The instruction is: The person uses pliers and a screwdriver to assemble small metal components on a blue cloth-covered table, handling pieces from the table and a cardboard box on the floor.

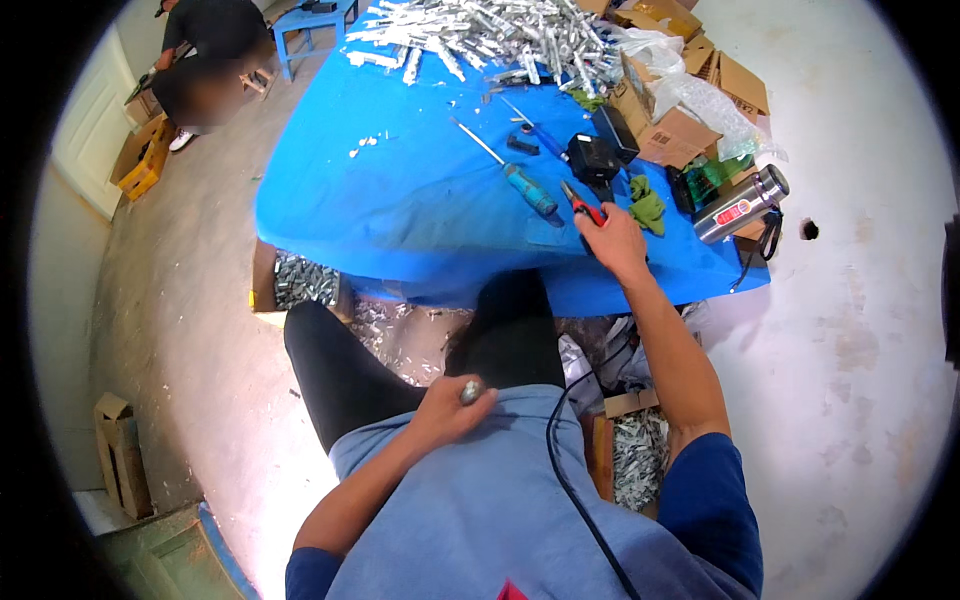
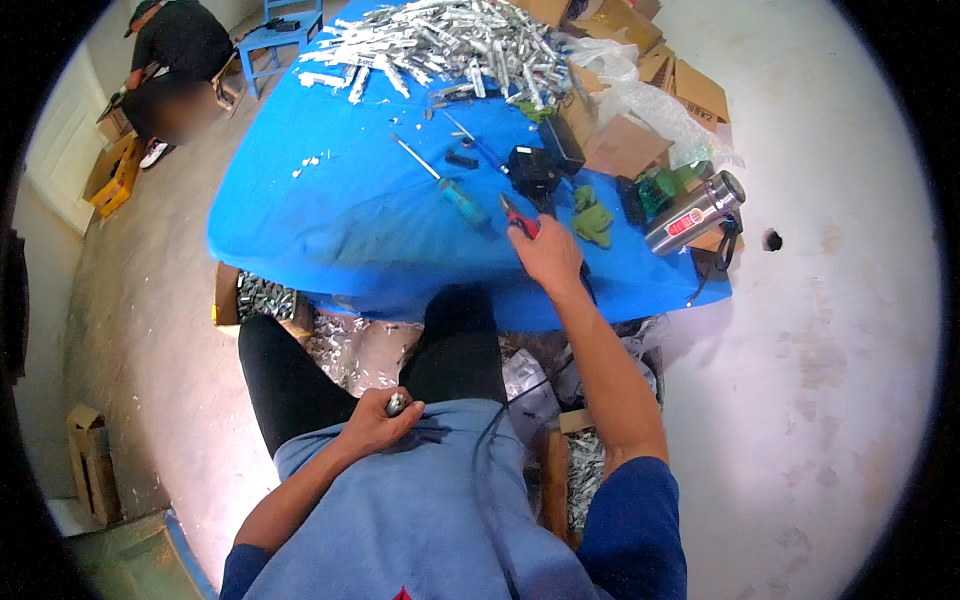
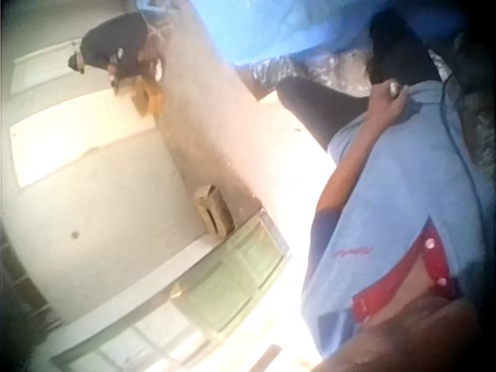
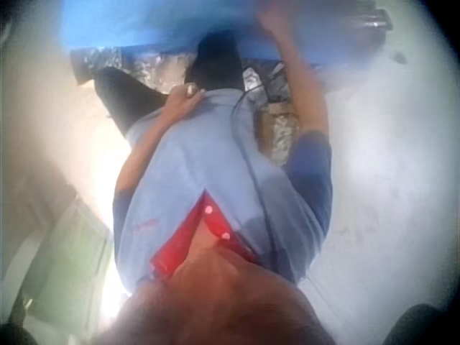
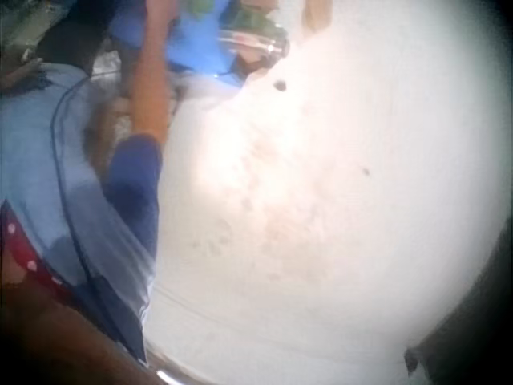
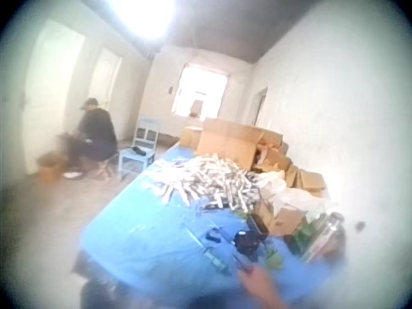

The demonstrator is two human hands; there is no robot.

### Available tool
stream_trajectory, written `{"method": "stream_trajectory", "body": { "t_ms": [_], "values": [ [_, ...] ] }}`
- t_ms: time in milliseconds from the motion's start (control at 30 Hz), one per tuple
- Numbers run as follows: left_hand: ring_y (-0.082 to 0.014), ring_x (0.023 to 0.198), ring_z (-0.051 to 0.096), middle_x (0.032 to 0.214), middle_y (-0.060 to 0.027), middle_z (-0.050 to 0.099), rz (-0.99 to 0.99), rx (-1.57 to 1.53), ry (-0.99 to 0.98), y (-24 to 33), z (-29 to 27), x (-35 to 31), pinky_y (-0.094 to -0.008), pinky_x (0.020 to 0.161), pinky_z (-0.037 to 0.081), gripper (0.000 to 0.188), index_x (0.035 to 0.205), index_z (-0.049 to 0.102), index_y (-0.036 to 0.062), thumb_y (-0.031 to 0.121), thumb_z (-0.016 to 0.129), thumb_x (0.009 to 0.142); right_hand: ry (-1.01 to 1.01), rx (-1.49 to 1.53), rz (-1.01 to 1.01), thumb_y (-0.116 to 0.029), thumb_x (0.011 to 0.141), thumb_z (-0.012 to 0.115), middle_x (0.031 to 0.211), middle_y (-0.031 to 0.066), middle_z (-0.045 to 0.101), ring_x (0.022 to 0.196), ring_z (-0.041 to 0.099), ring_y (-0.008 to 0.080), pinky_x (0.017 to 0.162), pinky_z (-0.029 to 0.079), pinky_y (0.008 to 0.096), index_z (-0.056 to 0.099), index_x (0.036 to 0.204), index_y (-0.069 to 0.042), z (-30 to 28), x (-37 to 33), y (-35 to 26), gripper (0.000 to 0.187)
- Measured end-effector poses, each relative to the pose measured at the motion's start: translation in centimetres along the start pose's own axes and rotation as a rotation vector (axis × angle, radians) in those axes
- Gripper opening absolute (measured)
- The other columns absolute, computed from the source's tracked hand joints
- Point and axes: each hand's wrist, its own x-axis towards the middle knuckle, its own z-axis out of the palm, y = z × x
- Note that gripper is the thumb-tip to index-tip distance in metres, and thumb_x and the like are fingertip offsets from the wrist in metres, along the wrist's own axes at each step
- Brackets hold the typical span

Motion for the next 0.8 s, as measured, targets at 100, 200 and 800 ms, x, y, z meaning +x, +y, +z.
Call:
{"method": "stream_trajectory", "body": {
  "t_ms": [100,200,800],
  "values": [
    [-0.0077,0.053,0.045,0.056,-0.0012,0.050,0.013,0.008,0.010,0.5,-0.2,0.0,-0.0289,0.049,0.038,0.024,0.074,0.059,0.0012,0.019,0.066,0.089,0.648,0.053,-0.426,-0.028,0.086,0.063,0.089,0.0212,0.064,0.086,0.061,0.0395,0.076,0.046,0.0486,0.063,0.088,-0.001,2.1,-1.3,-0.7,0.027],
    [-0.0070,0.054,0.044,0.055,-0.0002,0.050,-0.039,-0.050,0.075,-0.4,0.0,-0.3,-0.0282,0.048,0.037,0.026,0.073,0.059,0.0011,0.020,0.066,0.089,0.128,0.477,-0.460,-0.018,0.088,0.063,0.091,0.0172,0.064,0.083,0.062,0.0327,0.074,0.049,0.0394,0.066,0.093,-0.001,2.1,-8.9,-3.9,0.018],
    [-0.0259,0.078,0.068,0.084,-0.0187,0.069,-0.231,-0.009,-0.107,-0.6,-0.2,-0.4,-0.0363,0.071,0.051,0.031,0.096,0.069,0.0009,0.027,0.064,0.080,-0.937,0.934,-0.094,-0.017,0.088,0.064,0.084,0.0026,0.060,0.078,0.058,0.0114,0.071,0.048,0.0263,0.065,0.096,-0.001,5.5,-19.2,-4.9,0.017]
  ]
}}
